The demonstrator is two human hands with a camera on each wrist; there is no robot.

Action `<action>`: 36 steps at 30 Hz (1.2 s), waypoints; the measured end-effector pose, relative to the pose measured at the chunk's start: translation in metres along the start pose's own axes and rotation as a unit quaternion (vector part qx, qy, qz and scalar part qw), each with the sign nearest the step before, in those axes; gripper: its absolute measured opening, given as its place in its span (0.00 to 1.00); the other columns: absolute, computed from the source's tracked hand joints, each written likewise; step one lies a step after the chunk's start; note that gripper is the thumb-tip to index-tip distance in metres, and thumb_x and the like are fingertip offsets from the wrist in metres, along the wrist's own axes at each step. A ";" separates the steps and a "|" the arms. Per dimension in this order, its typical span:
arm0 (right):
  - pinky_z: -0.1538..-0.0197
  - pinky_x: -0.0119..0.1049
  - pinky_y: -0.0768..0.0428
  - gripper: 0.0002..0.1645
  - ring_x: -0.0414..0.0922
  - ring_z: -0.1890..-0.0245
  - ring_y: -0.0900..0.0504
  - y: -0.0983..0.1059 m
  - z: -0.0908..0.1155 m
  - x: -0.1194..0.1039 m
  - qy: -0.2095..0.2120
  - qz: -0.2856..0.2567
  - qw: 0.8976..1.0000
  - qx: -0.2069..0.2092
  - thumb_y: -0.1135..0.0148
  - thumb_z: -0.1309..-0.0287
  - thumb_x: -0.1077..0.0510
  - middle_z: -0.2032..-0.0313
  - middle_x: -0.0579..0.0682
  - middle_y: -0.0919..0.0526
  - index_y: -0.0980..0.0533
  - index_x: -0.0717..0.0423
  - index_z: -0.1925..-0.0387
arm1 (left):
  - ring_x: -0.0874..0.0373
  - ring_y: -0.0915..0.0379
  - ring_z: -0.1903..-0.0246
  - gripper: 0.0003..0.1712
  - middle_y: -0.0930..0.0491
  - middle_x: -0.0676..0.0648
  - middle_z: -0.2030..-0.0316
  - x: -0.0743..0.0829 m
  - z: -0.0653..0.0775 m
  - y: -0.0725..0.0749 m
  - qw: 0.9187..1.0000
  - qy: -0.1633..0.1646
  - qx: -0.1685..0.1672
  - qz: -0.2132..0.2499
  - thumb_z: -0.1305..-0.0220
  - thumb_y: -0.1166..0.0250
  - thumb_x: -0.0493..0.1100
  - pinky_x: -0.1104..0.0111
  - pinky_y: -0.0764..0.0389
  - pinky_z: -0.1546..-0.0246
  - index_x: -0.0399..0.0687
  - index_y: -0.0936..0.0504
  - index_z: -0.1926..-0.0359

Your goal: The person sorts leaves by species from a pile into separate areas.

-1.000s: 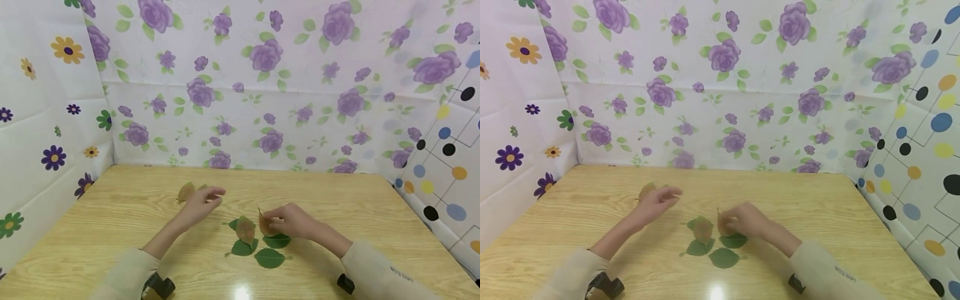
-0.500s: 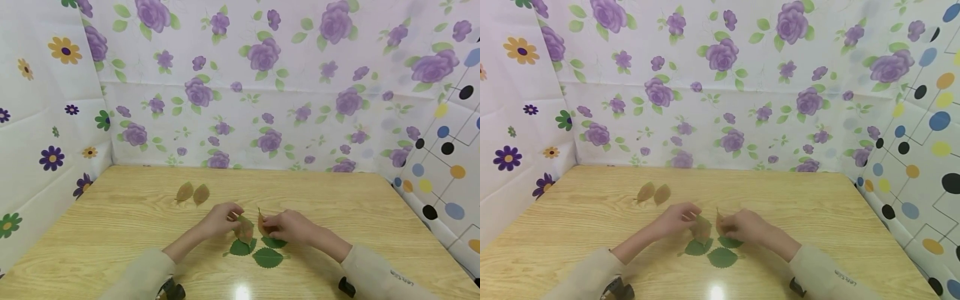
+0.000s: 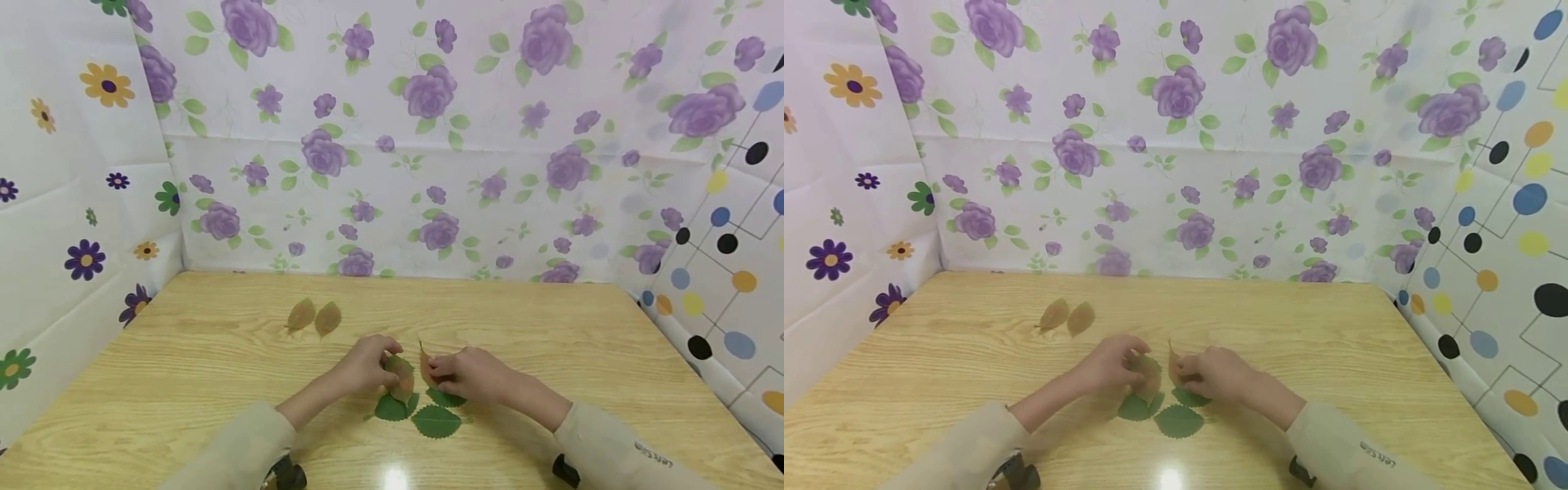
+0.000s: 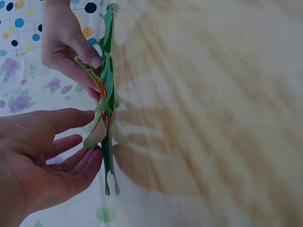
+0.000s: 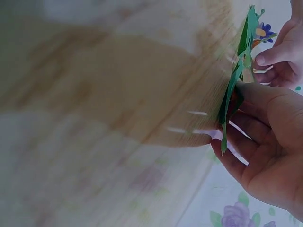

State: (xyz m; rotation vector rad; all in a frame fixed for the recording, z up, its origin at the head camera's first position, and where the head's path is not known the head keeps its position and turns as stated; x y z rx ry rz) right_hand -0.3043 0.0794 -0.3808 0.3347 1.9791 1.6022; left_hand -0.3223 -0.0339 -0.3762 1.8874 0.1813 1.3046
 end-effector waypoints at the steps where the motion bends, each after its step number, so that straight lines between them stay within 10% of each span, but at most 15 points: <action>1: 0.59 0.31 0.19 0.14 0.48 0.55 0.17 0.000 0.000 0.000 0.001 0.001 1.000 0.000 0.33 0.42 0.61 0.48 0.60 0.21 0.17 0.58 0.53 | 0.45 0.23 0.60 0.23 0.23 0.34 0.55 0.001 0.000 0.000 1.000 -0.001 0.001 -0.004 0.51 0.29 0.28 0.59 0.20 0.63 0.26 0.23 0.52; 14: 0.53 0.37 0.19 0.14 0.51 0.48 0.20 0.004 -0.002 -0.002 0.003 0.006 1.000 0.009 0.35 0.41 0.63 0.50 0.59 0.19 0.17 0.60 0.53 | 0.58 0.28 0.69 0.15 0.21 0.46 0.66 0.010 -0.003 -0.001 0.998 -0.051 0.020 -0.025 0.45 0.34 0.26 0.69 0.25 0.68 0.32 0.20 0.55; 27: 0.52 0.37 0.20 0.14 0.51 0.49 0.20 0.004 -0.004 -0.001 0.006 0.008 1.000 0.012 0.35 0.41 0.64 0.50 0.59 0.19 0.17 0.62 0.53 | 0.55 0.24 0.61 0.12 0.24 0.45 0.60 -0.016 -0.006 0.010 0.982 0.038 0.068 0.174 0.36 0.37 0.33 0.66 0.21 0.63 0.36 0.27 0.53; 36: 0.53 0.37 0.19 0.13 0.51 0.51 0.18 0.003 -0.002 -0.005 0.020 0.021 0.999 0.019 0.34 0.43 0.65 0.51 0.58 0.18 0.16 0.61 0.55 | 0.56 0.28 0.62 0.10 0.22 0.45 0.62 -0.032 -0.007 0.027 0.973 0.046 0.107 0.198 0.34 0.39 0.33 0.71 0.25 0.66 0.34 0.25 0.53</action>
Point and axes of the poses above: each hand's wrist, its own z-axis away from the middle knuckle, its own y-axis out of the back of the hand, x = y × z, the point moved 10 cm from there along -z, towards the middle knuckle
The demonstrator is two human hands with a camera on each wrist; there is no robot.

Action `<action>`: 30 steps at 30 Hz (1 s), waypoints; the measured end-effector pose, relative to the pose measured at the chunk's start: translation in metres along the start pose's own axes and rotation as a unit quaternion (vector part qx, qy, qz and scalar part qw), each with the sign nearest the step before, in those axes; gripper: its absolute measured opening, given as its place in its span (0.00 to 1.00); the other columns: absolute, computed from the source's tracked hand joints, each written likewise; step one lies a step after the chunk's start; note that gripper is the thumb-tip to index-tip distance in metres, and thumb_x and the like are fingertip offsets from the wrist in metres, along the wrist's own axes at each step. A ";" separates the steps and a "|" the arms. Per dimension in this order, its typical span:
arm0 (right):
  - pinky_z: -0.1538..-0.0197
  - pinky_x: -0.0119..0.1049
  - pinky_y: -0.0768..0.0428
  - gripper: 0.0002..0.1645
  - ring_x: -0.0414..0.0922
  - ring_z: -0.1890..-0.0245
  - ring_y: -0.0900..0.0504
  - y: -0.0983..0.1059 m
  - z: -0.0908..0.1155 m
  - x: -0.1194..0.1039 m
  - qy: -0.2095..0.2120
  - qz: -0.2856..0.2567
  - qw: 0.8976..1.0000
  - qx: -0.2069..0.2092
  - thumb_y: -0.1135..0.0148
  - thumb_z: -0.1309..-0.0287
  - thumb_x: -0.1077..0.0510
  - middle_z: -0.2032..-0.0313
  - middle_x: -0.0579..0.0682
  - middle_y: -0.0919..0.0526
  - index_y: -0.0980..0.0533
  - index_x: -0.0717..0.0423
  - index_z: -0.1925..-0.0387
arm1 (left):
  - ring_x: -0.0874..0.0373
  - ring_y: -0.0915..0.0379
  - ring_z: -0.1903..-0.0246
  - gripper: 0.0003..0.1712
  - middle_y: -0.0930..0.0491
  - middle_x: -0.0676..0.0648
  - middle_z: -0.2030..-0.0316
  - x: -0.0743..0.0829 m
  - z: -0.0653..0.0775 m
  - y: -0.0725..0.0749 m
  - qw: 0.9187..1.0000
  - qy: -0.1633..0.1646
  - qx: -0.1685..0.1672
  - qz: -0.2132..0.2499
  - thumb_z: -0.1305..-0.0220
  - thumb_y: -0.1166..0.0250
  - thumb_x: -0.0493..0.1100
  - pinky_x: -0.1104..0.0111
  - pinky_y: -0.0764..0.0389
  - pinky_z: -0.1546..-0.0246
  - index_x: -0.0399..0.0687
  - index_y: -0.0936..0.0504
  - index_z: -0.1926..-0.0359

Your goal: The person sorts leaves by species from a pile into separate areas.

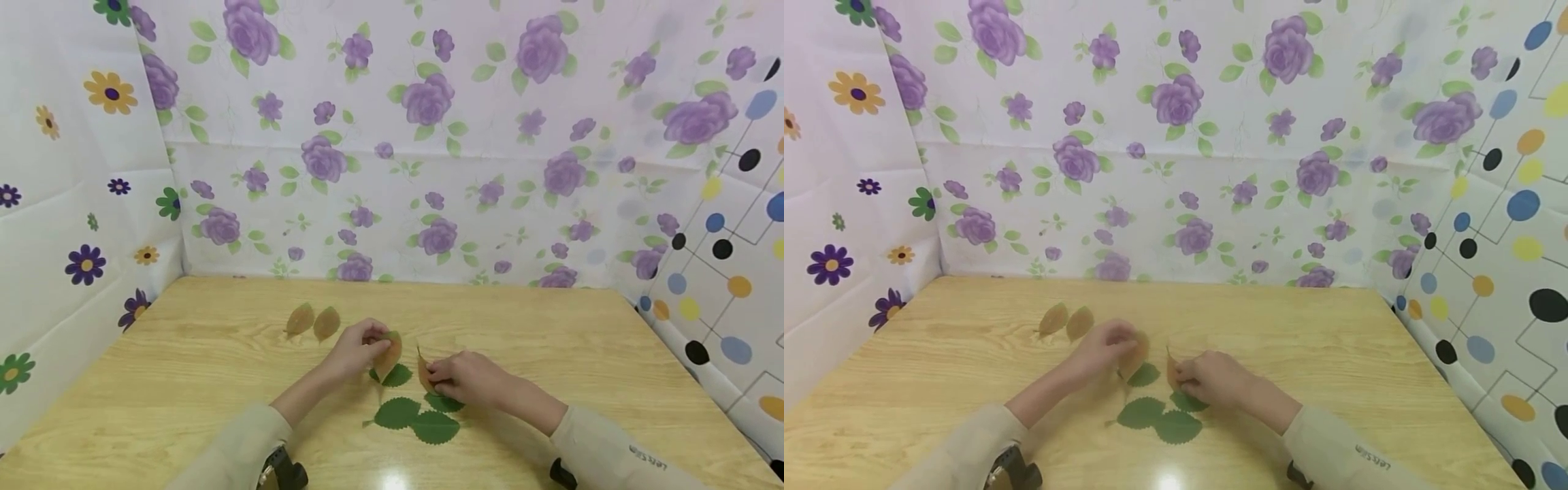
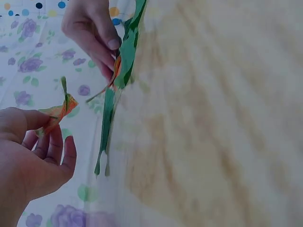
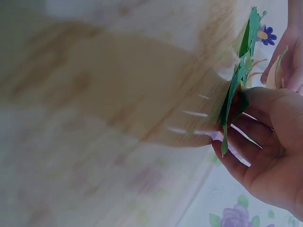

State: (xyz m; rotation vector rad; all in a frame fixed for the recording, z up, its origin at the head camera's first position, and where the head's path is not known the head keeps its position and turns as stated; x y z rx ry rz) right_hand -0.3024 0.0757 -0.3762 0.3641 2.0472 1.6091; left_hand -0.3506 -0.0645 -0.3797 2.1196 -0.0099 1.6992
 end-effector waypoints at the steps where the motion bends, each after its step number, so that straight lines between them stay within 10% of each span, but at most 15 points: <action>1: 0.53 0.36 0.19 0.13 0.51 0.51 0.18 0.000 0.000 0.000 -0.002 -0.003 1.000 -0.001 0.34 0.42 0.65 0.51 0.58 0.18 0.16 0.61 0.55 | 0.56 0.28 0.62 0.10 0.22 0.45 0.62 -0.001 -0.001 0.002 1.000 0.000 0.002 -0.001 0.33 0.40 0.33 0.72 0.25 0.66 0.34 0.25 0.53; 19: 0.56 0.31 0.19 0.12 0.49 0.57 0.16 -0.001 -0.007 0.003 -0.017 -0.019 1.000 -0.017 0.31 0.47 0.68 0.57 0.58 0.15 0.17 0.65 0.58 | 0.55 0.26 0.64 0.13 0.19 0.44 0.61 0.009 -0.049 0.041 0.997 -0.007 0.047 -0.061 0.33 0.39 0.36 0.59 0.21 0.62 0.35 0.19 0.50; 30: 0.64 0.28 0.22 0.12 0.41 0.63 0.20 0.001 -0.013 0.001 -0.020 -0.006 0.999 -0.026 0.29 0.50 0.67 0.64 0.50 0.17 0.17 0.60 0.61 | 0.43 0.26 0.52 0.15 0.22 0.36 0.55 -0.005 -0.055 0.059 0.991 0.015 0.070 -0.112 0.40 0.42 0.23 0.57 0.23 0.50 0.30 0.24 0.51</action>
Point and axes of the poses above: each hand's wrist, its own z-axis away from the middle knuckle, its own y-axis out of the back of the hand, x = y × z, the point moved 10 cm from there along -z, towards the middle knuckle
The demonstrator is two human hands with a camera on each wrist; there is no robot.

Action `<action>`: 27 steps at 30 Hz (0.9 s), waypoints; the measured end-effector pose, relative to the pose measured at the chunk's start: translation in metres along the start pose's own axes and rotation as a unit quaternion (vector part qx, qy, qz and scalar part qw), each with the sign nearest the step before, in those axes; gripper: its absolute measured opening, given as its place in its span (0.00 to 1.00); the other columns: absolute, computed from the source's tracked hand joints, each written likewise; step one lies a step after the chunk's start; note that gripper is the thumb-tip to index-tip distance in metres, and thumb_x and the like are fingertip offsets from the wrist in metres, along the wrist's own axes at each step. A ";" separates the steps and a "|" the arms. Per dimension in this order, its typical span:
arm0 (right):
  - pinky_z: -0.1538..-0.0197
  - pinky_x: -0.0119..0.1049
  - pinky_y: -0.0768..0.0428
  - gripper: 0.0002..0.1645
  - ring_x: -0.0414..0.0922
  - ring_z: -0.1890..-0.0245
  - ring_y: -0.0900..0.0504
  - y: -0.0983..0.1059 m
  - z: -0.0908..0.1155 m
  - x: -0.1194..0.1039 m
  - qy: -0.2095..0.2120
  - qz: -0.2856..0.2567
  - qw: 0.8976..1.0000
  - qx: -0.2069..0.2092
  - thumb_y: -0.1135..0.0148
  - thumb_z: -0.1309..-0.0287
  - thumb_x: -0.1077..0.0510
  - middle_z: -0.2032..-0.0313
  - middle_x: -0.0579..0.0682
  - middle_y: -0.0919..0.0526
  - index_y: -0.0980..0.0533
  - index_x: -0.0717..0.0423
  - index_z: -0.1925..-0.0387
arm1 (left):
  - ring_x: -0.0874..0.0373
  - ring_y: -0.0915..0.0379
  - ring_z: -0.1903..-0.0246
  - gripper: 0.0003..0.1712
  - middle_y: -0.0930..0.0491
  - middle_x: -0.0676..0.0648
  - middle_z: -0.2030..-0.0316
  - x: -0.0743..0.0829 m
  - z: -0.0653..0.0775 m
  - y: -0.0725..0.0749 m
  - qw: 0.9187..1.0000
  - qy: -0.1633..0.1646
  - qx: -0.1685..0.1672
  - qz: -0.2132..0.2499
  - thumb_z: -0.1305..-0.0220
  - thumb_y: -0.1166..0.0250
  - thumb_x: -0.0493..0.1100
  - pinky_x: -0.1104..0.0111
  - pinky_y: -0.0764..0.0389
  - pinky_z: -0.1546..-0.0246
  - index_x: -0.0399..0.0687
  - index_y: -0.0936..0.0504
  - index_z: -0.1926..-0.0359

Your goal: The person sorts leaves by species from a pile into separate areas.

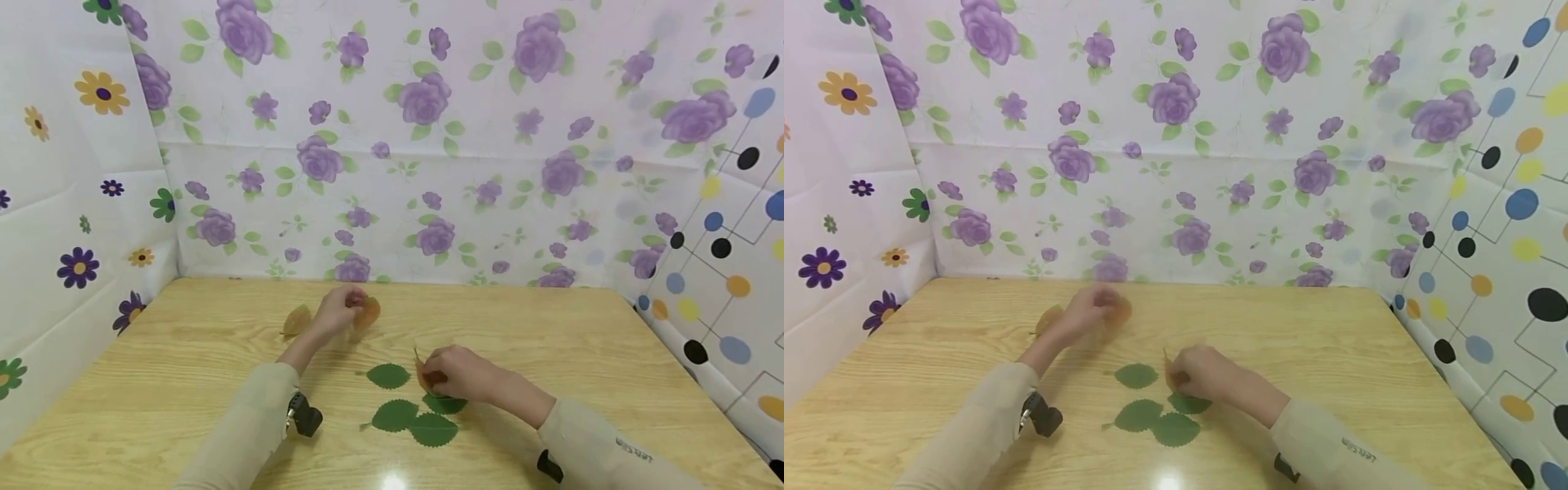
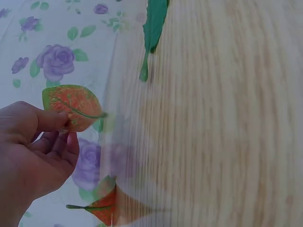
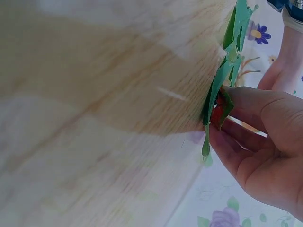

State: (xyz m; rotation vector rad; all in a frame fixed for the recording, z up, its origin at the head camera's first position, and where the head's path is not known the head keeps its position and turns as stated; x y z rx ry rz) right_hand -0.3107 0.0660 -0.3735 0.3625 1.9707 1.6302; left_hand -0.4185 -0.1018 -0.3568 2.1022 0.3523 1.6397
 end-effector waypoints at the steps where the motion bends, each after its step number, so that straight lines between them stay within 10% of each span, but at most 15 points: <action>1: 0.63 0.28 0.22 0.12 0.42 0.62 0.19 0.000 0.000 0.000 -0.002 0.004 1.000 -0.001 0.28 0.50 0.67 0.63 0.51 0.17 0.17 0.61 0.61 | 0.43 0.26 0.52 0.15 0.21 0.36 0.55 -0.001 0.000 0.001 1.000 0.001 0.000 -0.008 0.41 0.43 0.22 0.57 0.23 0.49 0.30 0.23 0.52; 14: 0.69 0.25 0.29 0.15 0.37 0.71 0.29 -0.002 -0.005 -0.005 0.002 0.016 1.000 -0.011 0.32 0.50 0.72 0.66 0.50 0.18 0.18 0.63 0.57 | 0.43 0.25 0.57 0.17 0.21 0.36 0.60 -0.015 0.001 0.003 0.996 -0.024 -0.005 -0.088 0.46 0.44 0.18 0.57 0.22 0.53 0.29 0.25 0.55; 27: 0.63 0.33 0.23 0.18 0.45 0.62 0.25 0.003 -0.006 0.013 -0.076 -0.088 0.993 -0.013 0.27 0.53 0.68 0.64 0.49 0.20 0.18 0.62 0.56 | 0.42 0.24 0.58 0.21 0.21 0.34 0.61 -0.020 0.006 -0.001 0.986 -0.026 -0.019 -0.166 0.50 0.44 0.19 0.57 0.20 0.57 0.24 0.25 0.52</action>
Point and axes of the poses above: each hand's wrist, its own z-axis away from the middle knuckle, its own y-axis out of the back of the hand, x = y × z, the point moved 10 cm from there along -z, towards the middle knuckle
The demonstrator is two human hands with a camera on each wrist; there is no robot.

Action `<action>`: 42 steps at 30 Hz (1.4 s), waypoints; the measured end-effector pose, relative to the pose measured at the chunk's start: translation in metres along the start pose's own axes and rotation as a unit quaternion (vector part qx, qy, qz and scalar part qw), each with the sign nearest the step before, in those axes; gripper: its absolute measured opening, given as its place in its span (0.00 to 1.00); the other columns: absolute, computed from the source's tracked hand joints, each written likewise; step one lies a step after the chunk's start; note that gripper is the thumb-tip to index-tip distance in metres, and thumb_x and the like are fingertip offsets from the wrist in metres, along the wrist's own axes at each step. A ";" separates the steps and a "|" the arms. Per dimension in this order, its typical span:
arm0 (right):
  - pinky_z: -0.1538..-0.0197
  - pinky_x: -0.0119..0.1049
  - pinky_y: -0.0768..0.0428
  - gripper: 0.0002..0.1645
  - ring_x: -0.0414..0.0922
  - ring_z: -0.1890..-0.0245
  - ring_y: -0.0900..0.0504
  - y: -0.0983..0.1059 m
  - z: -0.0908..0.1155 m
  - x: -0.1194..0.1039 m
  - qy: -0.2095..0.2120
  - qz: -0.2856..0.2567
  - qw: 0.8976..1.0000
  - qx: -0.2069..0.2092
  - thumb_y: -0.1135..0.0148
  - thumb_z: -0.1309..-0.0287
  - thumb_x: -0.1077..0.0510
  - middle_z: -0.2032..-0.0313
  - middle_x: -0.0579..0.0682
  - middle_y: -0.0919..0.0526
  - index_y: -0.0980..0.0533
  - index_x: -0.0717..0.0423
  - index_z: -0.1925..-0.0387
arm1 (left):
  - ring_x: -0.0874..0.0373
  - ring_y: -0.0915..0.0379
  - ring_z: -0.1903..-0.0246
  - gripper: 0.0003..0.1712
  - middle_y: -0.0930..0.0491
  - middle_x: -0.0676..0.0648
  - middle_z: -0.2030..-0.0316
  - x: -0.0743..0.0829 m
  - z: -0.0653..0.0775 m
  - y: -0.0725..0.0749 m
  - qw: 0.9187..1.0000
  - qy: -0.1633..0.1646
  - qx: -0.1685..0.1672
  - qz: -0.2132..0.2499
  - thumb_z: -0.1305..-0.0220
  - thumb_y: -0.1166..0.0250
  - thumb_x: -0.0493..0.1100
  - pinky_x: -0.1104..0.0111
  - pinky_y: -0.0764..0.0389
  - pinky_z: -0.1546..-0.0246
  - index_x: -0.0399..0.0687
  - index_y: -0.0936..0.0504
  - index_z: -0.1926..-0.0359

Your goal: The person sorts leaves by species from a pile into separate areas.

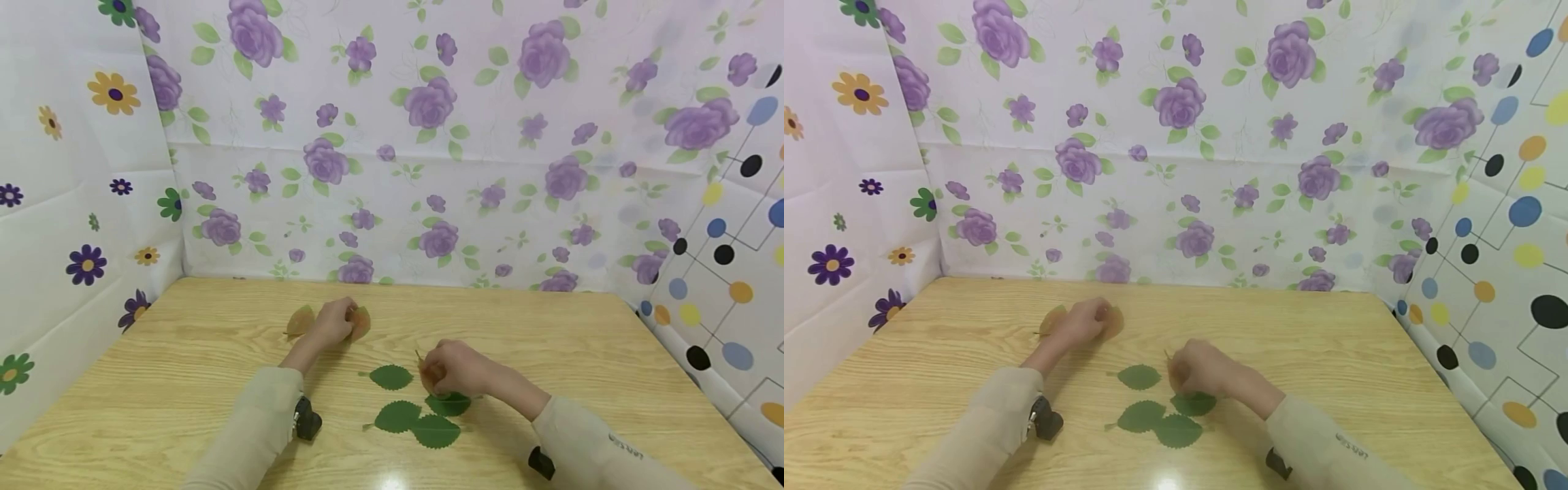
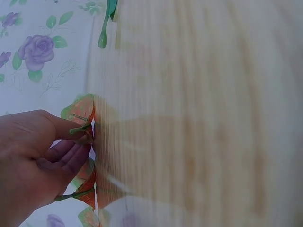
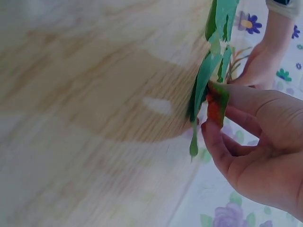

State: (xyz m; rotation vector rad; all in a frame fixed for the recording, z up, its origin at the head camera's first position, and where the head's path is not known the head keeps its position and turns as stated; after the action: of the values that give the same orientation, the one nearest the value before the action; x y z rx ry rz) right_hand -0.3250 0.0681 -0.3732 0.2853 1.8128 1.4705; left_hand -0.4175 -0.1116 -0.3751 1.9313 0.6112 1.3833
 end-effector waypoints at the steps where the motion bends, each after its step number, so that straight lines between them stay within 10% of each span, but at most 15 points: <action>1: 0.62 0.34 0.23 0.18 0.46 0.62 0.25 0.001 0.000 0.002 -0.006 -0.008 1.000 0.002 0.27 0.53 0.68 0.64 0.49 0.21 0.18 0.62 0.57 | 0.42 0.24 0.58 0.21 0.21 0.34 0.62 0.000 0.000 -0.001 1.000 0.001 -0.001 -0.002 0.50 0.44 0.19 0.57 0.20 0.57 0.24 0.25 0.52; 20: 0.69 0.34 0.21 0.03 0.38 0.75 0.22 0.027 -0.036 0.032 -0.066 -0.113 0.991 0.041 0.29 0.47 0.64 0.76 0.42 0.18 0.18 0.57 0.71 | 0.46 0.25 0.64 0.21 0.22 0.38 0.66 0.003 -0.003 -0.007 0.996 -0.017 -0.008 -0.082 0.53 0.42 0.20 0.59 0.20 0.63 0.25 0.24 0.53; 29: 0.60 0.49 0.18 0.08 0.43 0.70 0.18 0.047 -0.063 0.051 -0.121 -0.197 0.967 0.106 0.33 0.43 0.63 0.68 0.49 0.15 0.16 0.61 0.62 | 0.47 0.27 0.65 0.18 0.24 0.39 0.66 0.013 -0.001 -0.006 0.995 -0.028 -0.001 -0.099 0.51 0.43 0.19 0.59 0.21 0.63 0.25 0.23 0.56; 42: 0.60 0.42 0.17 0.09 0.50 0.65 0.16 0.025 -0.095 0.071 -0.187 -0.291 0.922 0.172 0.34 0.45 0.68 0.67 0.54 0.15 0.17 0.67 0.60 | 0.48 0.29 0.67 0.12 0.27 0.42 0.69 0.009 -0.003 -0.004 0.992 0.012 -0.004 -0.129 0.48 0.40 0.21 0.60 0.23 0.66 0.30 0.23 0.61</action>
State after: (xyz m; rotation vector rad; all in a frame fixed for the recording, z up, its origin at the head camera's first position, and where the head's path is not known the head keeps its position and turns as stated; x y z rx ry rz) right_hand -0.4447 0.0494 -0.3765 0.1600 1.6353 0.6330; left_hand -0.4169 -0.1018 -0.3723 1.7600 0.8350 1.2445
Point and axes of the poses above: each hand's wrist, its own z-axis away from the middle knuckle, its own y-axis out of the back of the hand, x = y × z, the point moved 10 cm from there along -z, towards the middle knuckle
